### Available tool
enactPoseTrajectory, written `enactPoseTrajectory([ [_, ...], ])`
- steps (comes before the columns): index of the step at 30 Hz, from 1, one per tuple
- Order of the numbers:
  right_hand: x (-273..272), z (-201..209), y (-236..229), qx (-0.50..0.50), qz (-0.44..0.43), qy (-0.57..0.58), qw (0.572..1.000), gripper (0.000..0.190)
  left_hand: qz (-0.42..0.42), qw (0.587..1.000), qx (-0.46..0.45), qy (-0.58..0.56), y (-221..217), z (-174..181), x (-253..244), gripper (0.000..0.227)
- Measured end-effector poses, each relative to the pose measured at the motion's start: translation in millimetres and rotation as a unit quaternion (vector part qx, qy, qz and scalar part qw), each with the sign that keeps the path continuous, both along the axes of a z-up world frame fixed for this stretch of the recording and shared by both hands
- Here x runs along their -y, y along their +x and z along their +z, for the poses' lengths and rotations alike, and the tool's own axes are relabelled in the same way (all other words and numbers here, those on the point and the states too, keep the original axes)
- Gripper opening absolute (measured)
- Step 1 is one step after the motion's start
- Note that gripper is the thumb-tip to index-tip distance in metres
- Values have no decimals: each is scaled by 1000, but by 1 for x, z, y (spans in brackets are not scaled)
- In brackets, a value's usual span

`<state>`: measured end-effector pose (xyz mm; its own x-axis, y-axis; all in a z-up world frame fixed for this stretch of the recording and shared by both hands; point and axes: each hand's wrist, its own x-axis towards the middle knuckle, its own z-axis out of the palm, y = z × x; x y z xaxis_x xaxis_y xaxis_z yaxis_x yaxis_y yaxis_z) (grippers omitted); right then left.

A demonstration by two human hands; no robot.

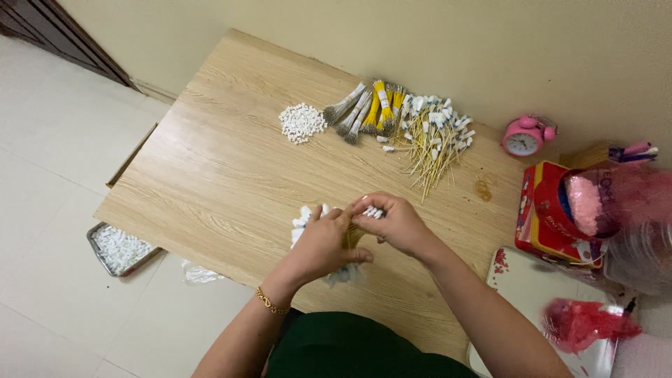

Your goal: The person manually attaches small white caps to wires and bundles the assembled components with rubber bands.

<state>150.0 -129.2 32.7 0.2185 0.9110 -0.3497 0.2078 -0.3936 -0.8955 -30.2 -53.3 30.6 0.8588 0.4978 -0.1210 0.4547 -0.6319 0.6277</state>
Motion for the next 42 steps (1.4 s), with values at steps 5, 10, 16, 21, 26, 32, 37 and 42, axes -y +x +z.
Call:
enactPoseTrajectory([
  [5,9,13,15,-11,-50,-23,998,14,-2,995,66,76,-8,-13,1,82],
  [10,18,33,17,12,-21,107,994,10,28,981,173,77,-17,15,-1,44],
  [16,21,62,11,97,-3,194,976,12,116,968,215,57,-38,18,-20,32],
  [21,19,83,-16,158,47,176,971,16,76,954,166,237,-7,19,8,73],
  [26,27,113,-27,221,154,227,936,61,90,969,147,176,5,-15,5,54],
  [32,34,154,-15,247,-4,310,918,74,106,966,217,90,4,-16,-2,35],
  [37,-4,100,-48,471,73,370,797,79,116,947,286,91,13,-27,1,47],
  [42,-5,130,-44,438,150,330,823,81,102,968,219,75,9,12,-2,45],
])
